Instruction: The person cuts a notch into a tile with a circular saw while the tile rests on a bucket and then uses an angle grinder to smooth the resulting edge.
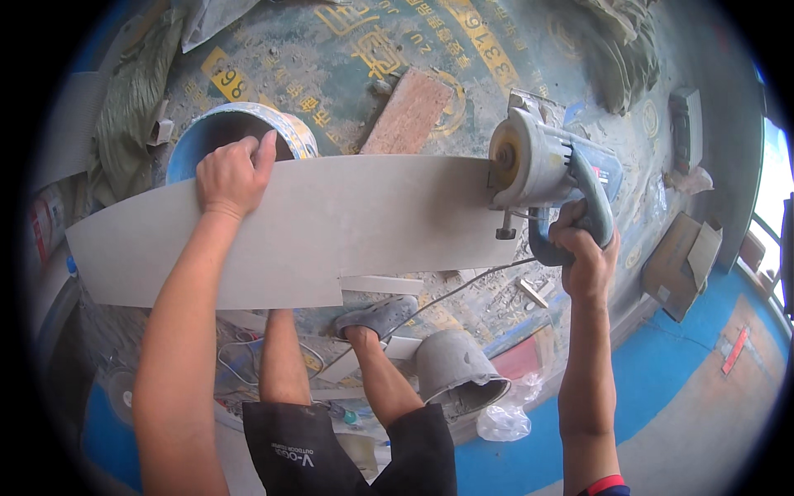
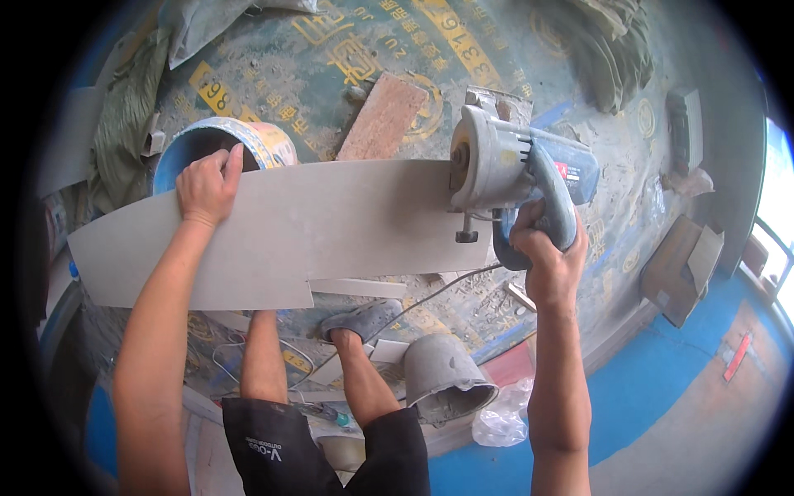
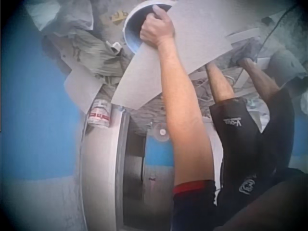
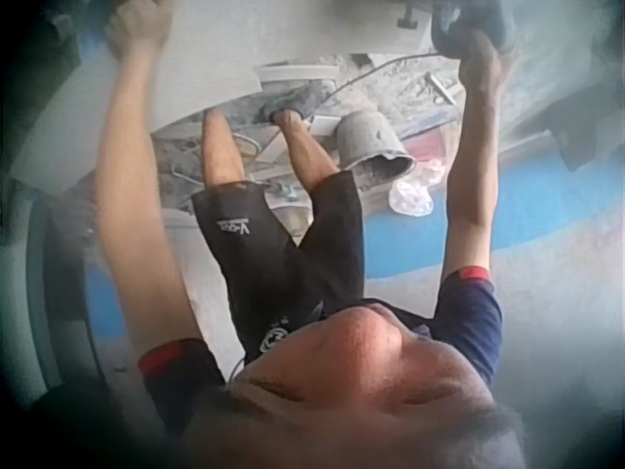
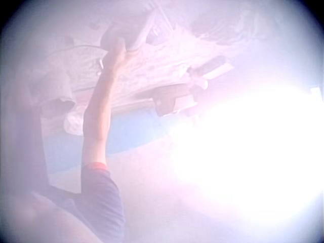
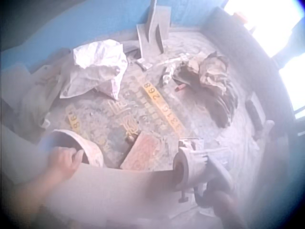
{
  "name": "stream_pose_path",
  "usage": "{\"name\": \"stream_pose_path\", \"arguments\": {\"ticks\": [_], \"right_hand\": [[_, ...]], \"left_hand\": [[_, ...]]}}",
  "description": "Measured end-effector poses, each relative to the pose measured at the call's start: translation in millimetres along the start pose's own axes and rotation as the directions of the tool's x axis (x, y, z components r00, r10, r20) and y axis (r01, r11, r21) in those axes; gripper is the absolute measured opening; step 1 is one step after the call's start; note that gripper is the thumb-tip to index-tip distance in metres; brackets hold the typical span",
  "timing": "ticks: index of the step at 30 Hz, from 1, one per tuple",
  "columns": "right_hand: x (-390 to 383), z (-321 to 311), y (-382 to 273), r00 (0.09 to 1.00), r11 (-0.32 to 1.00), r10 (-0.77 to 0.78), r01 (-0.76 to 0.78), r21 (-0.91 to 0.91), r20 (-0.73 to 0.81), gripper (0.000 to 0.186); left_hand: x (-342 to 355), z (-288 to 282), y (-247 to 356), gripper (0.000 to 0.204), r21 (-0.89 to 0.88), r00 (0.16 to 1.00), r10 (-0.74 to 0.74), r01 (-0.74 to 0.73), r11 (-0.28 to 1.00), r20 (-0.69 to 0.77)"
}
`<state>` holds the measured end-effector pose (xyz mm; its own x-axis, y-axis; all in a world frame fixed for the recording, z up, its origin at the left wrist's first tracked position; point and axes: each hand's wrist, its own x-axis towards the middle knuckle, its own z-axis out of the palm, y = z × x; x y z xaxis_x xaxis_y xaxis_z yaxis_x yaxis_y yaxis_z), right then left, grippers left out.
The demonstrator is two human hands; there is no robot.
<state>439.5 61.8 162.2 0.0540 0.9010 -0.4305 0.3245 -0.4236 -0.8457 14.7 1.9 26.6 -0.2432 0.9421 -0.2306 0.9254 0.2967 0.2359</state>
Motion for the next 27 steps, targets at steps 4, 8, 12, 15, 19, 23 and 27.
{"name": "stream_pose_path", "arguments": {"ticks": [4, 8, 12, 15, 19, 23, 27], "right_hand": [[2.2, -0.3, -0.1, 1.0, 1.0, 0.004, -0.004, 0.009, 0.011, 0.019], [3.4, -0.5, -1.2, 1.0, 0.999, 0.009, -0.01, 0.035, 0.018, 0.019], [3.8, -2.8, -0.2, 0.999, 1.0, 0.015, -0.015, 0.01, 0.039, 0.019], [3.7, -3.8, -0.2, 0.999, 1.0, 0.024, -0.025, 0.014, 0.041, 0.02], [3.6, -5.2, 0.6, 0.998, 0.999, 0.038, -0.039, 0.014, 0.051, 0.02], [2.6, -4.4, 1.3, 0.998, 0.997, 0.051, -0.053, 0.054, 0.035, 0.021], [3.0, -6.1, 1.0, 0.997, 0.998, 0.051, -0.053, 0.043, 0.056, 0.02]], "left_hand": [[-0.2, 1.4, -0.2, 0.056, 0.002, 1.0, 0.003, -0.003, 1.0, -0.014], [-0.2, 0.7, 0.0, 0.056, 0.002, 1.0, 0.002, -0.002, 1.0, -0.02], [0.1, 2.9, -1.7, 0.056, -0.003, 1.0, -0.006, 0.006, 1.0, -0.01], [0.2, 1.9, -1.2, 0.055, -0.012, 1.0, -0.011, 0.011, 1.0, 0.0], [0.6, 2.3, -2.1, 0.056, 0.001, 1.0, -0.017, 0.017, 1.0, -0.007], [0.8, 2.2, -0.5, 0.057, -0.003, 1.0, -0.023, 0.023, 1.0, -0.008], [1.0, 2.2, -0.6, 0.057, -0.002, 1.0, -0.027, 0.027, 1.0, -0.008]]}}
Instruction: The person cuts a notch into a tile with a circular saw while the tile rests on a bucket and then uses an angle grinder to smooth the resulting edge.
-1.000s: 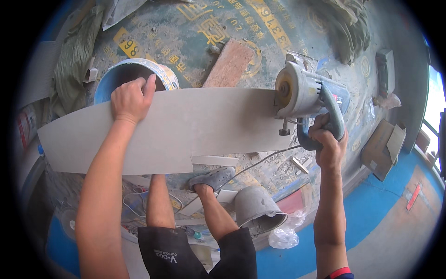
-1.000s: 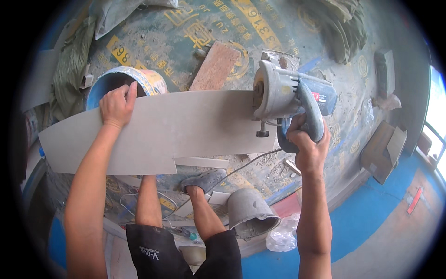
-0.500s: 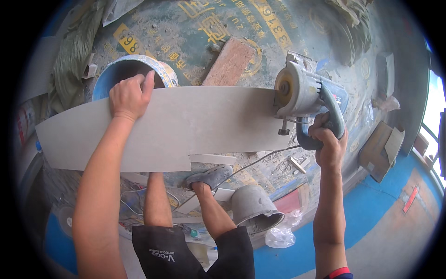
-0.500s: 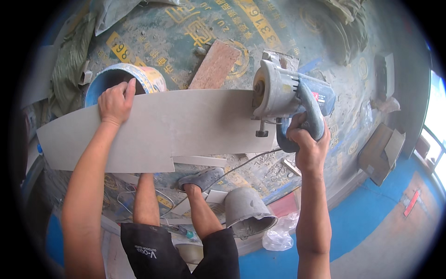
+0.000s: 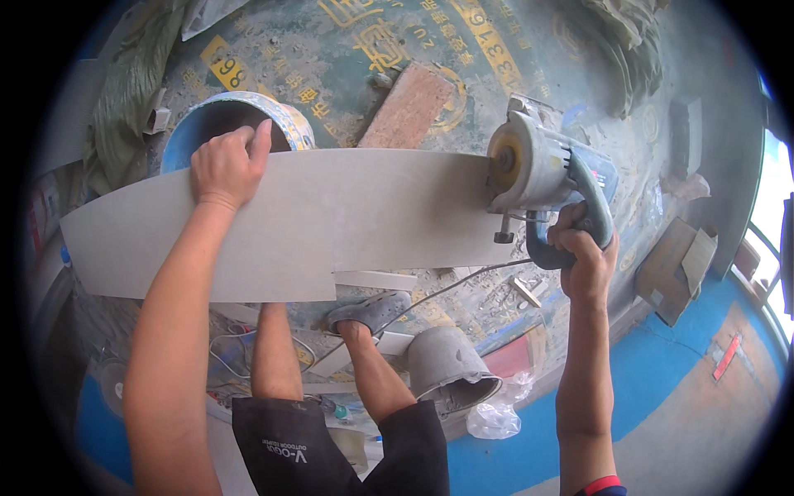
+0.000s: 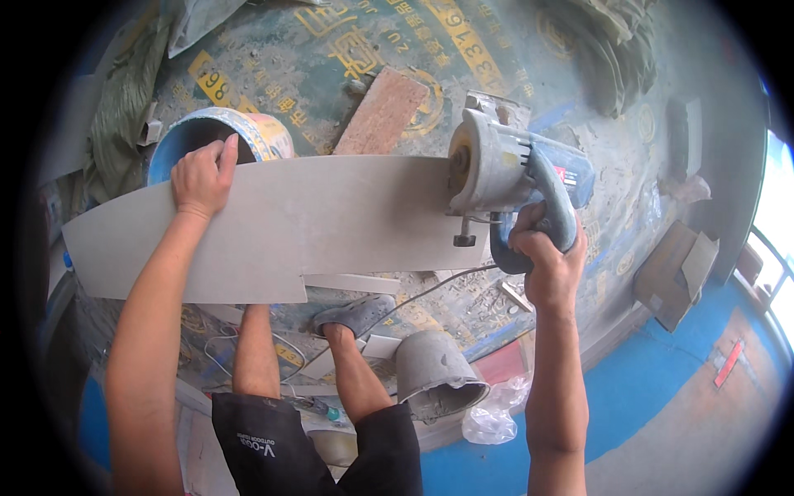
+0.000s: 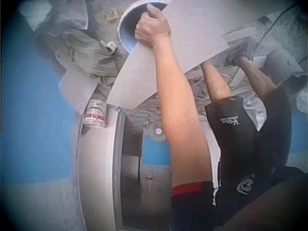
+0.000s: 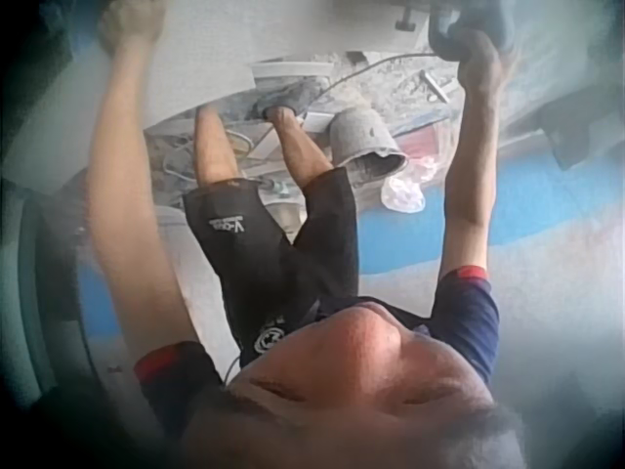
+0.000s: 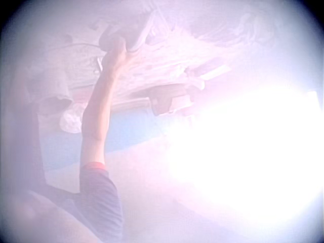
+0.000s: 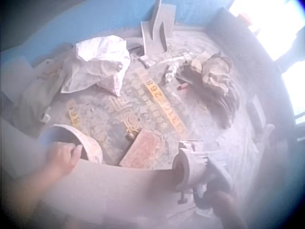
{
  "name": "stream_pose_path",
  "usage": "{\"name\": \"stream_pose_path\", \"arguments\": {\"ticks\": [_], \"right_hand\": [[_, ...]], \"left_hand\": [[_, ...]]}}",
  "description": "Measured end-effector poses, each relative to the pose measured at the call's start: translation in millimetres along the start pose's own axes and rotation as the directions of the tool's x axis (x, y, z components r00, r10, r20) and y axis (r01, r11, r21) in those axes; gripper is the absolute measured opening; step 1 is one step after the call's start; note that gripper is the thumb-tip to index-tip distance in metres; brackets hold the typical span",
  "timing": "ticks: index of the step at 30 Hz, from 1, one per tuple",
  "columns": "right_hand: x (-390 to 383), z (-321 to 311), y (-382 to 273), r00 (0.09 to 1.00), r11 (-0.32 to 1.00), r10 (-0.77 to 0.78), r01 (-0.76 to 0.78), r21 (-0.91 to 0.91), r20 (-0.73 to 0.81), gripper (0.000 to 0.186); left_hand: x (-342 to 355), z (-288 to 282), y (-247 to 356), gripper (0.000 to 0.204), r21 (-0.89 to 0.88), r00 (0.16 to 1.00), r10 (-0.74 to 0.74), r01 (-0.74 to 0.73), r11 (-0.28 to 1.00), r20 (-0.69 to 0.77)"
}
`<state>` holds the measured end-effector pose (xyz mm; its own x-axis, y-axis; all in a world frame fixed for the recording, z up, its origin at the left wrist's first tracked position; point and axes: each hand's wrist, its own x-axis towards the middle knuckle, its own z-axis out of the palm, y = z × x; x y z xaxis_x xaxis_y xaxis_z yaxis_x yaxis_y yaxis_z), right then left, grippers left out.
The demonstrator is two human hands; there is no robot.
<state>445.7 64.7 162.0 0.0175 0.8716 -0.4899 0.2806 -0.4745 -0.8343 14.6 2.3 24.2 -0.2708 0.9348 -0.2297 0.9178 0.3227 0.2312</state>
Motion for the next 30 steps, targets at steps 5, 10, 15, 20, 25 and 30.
{"name": "stream_pose_path", "arguments": {"ticks": [5, 10, 15, 20, 25, 30], "right_hand": [[1.1, -2.2, 0.7, 1.0, 1.0, 0.011, -0.011, -0.012, 0.014, 0.02], [1.2, 0.1, -0.4, 1.0, 1.0, 0.014, -0.014, -0.007, 0.01, 0.02], [2.1, 1.9, -2.6, 1.0, 1.0, 0.011, -0.011, -0.019, 0.0, 0.022], [1.0, 5.3, -1.4, 0.998, 0.999, 0.006, -0.009, -0.041, -0.057, 0.026], [-1.0, 3.1, 3.3, 0.998, 0.999, 0.025, -0.026, -0.025, -0.05, 0.022], [4.0, 6.1, 2.7, 0.996, 0.995, 0.056, -0.051, 0.084, -0.064, 0.021]], "left_hand": [[-0.6, 0.6, -0.4, 0.056, -0.003, 1.0, -0.001, 0.001, 1.0, 0.001], [0.2, -0.5, -0.2, 0.056, 0.001, 1.0, 0.008, -0.008, 1.0, 0.004], [0.0, -0.6, -0.8, 0.056, 0.007, 1.0, 0.016, -0.016, 1.0, -0.005], [-0.4, -0.6, -1.7, 0.055, -0.004, 1.0, 0.014, -0.014, 1.0, 0.006], [0.3, -0.6, -0.5, 0.055, -0.011, 1.0, 0.008, -0.007, 1.0, 0.009], [0.2, 1.3, -1.9, 0.055, -0.008, 1.0, 0.021, -0.021, 1.0, -0.016]]}}
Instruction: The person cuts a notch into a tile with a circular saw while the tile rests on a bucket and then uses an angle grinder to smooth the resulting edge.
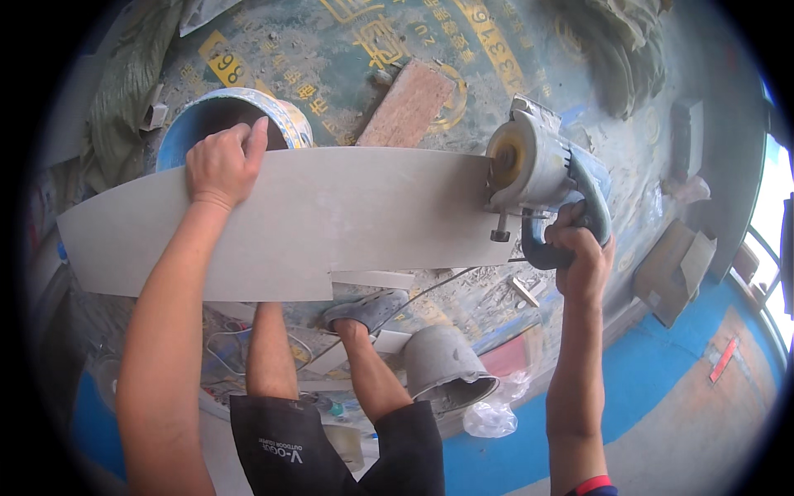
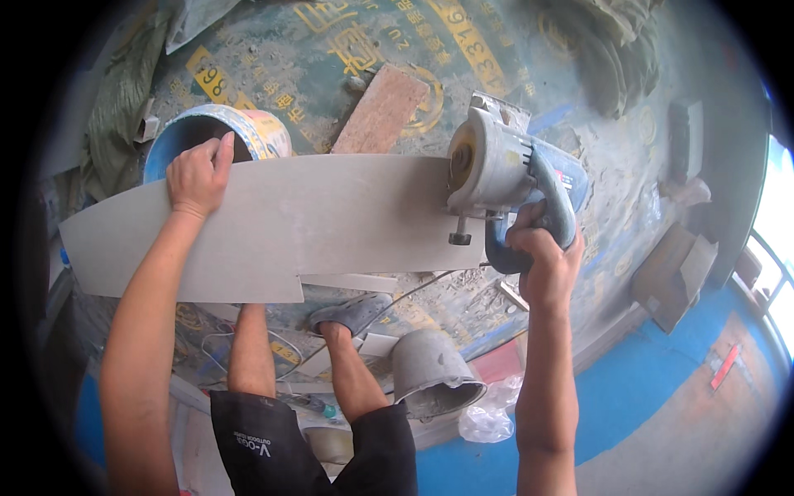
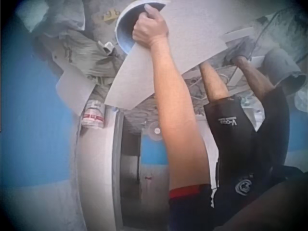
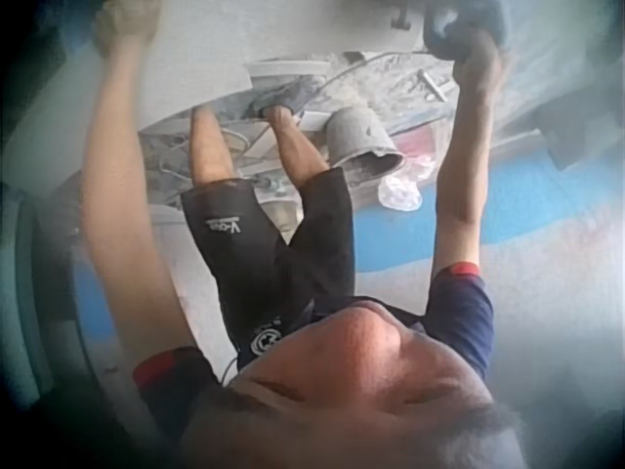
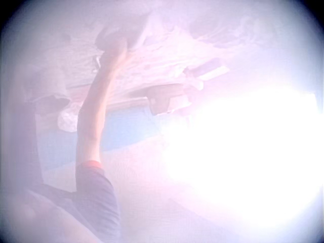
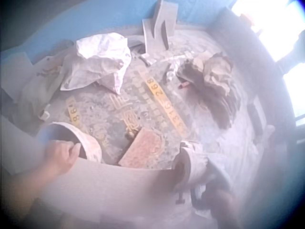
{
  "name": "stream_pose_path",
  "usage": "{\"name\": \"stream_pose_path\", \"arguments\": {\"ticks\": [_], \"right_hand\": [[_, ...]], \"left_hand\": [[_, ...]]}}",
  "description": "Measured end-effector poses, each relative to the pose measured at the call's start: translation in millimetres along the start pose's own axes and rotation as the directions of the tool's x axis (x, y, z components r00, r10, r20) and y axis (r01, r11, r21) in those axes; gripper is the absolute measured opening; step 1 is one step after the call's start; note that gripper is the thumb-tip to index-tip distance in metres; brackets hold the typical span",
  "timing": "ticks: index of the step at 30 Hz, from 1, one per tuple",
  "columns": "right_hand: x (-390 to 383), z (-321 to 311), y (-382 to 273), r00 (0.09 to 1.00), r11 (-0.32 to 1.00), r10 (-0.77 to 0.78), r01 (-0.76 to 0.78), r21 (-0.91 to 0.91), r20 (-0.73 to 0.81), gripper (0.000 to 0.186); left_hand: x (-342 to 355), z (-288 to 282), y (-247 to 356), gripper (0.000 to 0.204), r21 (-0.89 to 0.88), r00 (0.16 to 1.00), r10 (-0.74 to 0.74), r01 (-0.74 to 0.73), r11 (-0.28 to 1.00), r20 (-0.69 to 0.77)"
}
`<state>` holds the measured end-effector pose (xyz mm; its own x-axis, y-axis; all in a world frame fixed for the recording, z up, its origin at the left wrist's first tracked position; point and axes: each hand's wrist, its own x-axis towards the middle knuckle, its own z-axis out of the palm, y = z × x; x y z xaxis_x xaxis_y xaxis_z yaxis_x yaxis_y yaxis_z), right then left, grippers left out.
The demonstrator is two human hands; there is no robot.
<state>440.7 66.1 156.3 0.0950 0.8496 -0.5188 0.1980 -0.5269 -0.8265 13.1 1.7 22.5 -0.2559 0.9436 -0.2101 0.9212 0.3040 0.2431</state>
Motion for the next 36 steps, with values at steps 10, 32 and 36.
{"name": "stream_pose_path", "arguments": {"ticks": [10, 32, 36], "right_hand": [[1.7, -3.9, -1.2, 0.999, 1.0, 0.005, -0.007, 0.021, 0.054, 0.02], [4.6, -17.0, -55.5, 0.975, 0.968, 0.183, -0.155, 0.199, -0.128, 0.025], [26.1, -39.4, -82.5, 0.939, 0.947, 0.274, -0.226, 0.228, -0.207, 0.025]], "left_hand": [[-1.3, 1.2, 0.6, 0.054, 0.006, 1.0, 0.009, -0.009, 1.0, -0.015], [2.5, -8.5, 1.7, 0.049, 0.017, 0.994, 0.02, -0.022, 1.0, 0.103], [0.1, -3.7, -1.7, 0.045, 0.036, 0.994, 0.057, -0.061, 0.998, 0.091]]}}
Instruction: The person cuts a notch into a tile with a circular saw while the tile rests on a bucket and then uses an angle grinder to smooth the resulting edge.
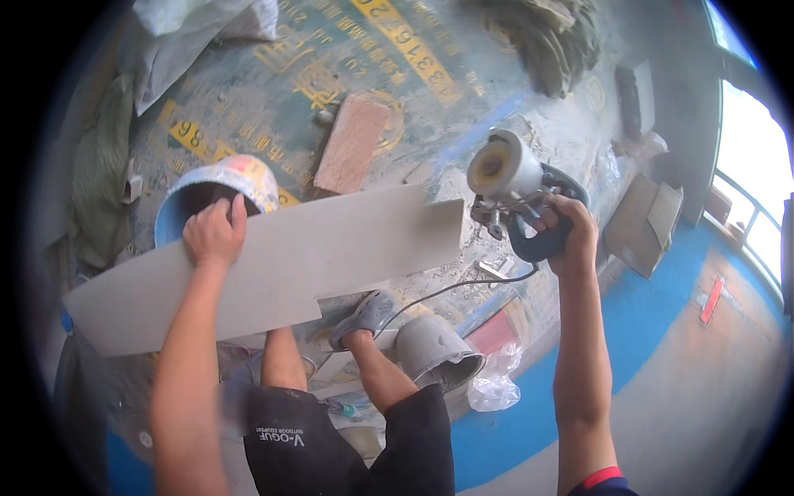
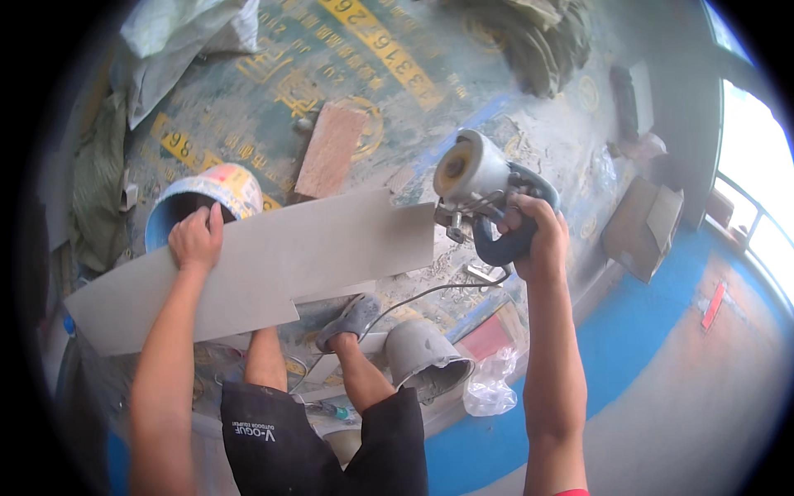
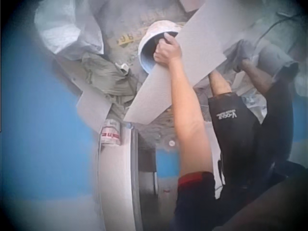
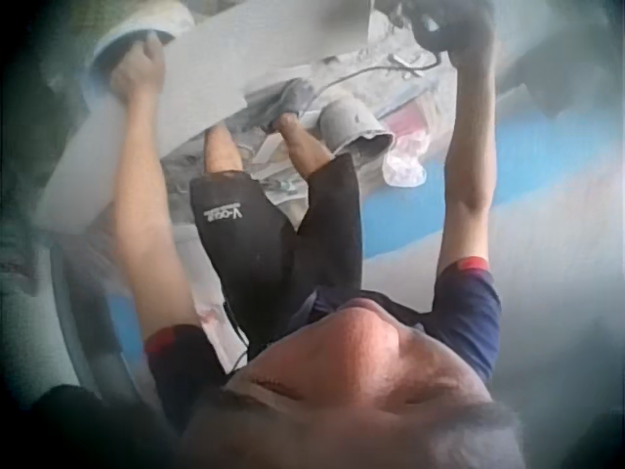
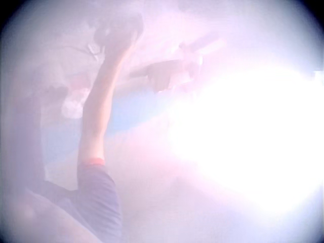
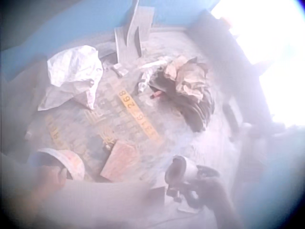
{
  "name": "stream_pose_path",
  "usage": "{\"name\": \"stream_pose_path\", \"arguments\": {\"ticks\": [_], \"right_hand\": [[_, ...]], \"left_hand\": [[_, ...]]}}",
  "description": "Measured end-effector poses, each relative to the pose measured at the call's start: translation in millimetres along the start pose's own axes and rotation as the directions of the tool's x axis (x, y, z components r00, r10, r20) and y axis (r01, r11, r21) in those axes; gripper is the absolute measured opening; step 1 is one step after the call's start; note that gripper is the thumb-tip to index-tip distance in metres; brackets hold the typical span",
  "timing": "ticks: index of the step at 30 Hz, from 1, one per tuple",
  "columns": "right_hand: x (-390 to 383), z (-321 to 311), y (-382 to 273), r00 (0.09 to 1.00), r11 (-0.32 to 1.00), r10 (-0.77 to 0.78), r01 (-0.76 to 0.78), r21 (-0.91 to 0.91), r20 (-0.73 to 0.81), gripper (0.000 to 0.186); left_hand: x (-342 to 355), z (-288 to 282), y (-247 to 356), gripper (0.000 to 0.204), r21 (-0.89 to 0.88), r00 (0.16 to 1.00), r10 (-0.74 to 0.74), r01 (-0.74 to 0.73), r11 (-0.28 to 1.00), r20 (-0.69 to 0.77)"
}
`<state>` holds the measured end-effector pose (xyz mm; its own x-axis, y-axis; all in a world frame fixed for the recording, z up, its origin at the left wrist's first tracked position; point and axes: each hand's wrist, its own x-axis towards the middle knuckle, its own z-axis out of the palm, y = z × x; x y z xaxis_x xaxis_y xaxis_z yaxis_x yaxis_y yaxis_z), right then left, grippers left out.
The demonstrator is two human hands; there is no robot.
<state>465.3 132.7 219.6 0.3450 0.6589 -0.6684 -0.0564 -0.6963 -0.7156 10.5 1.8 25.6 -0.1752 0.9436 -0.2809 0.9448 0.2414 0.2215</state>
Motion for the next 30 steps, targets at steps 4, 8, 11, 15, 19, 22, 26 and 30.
{"name": "stream_pose_path", "arguments": {"ticks": [4, 8, 11, 15, 19, 22, 26, 30], "right_hand": [[31.1, 7.4, -12.9, 0.989, 0.988, 0.145, -0.143, -0.06, 0.031, 0.02], [72.1, 28.7, -8.7, 0.936, 0.936, 0.328, -0.304, -0.177, 0.129, 0.017], [110.4, 29.9, -2.6, 0.857, 0.883, 0.463, -0.424, -0.199, 0.227, 0.011], [128.7, 48.1, 6.4, 0.773, 0.83, 0.556, -0.503, -0.239, 0.305, 0.009], [139.9, 51.8, 8.6, 0.725, 0.807, 0.589, -0.511, -0.296, 0.356, 0.009], [151.3, 51.6, 9.6, 0.678, 0.791, 0.611, -0.541, -0.285, 0.408, 0.008], [154.2, 60.3, 8.9, 0.655, 0.779, 0.626, -0.528, -0.337, 0.423, 0.007], [158.3, 61.5, 9.4, 0.623, 0.763, 0.647, -0.533, -0.366, 0.44, 0.007]], "left_hand": [[3.0, -0.6, 4.8, 0.044, -0.007, 1.0, 0.012, -0.012, 1.0, 0.008], [2.4, 7.0, -5.5, 0.043, -0.023, 1.0, 0.025, -0.025, 0.999, -0.007], [6.2, 9.4, -4.4, 0.043, 0.009, 0.999, 0.033, -0.033, 0.999, -0.037], [2.9, 9.6, -9.0, 0.042, 0.01, 1.0, 0.0, 0.0, 1.0, -0.019], [1.1, 9.5, -7.5, 0.042, 0.017, 1.0, -0.007, 0.008, 1.0, -0.019], [2.6, 10.4, -6.9, 0.042, 0.001, 1.0, -0.015, 0.015, 1.0, -0.011], [1.7, 13.6, -12.3, 0.042, -0.007, 0.999, -0.017, 0.017, 1.0, -0.027], [1.4, 12.9, -10.9, 0.042, 0.006, 1.0, -0.024, 0.024, 1.0, -0.014]]}}
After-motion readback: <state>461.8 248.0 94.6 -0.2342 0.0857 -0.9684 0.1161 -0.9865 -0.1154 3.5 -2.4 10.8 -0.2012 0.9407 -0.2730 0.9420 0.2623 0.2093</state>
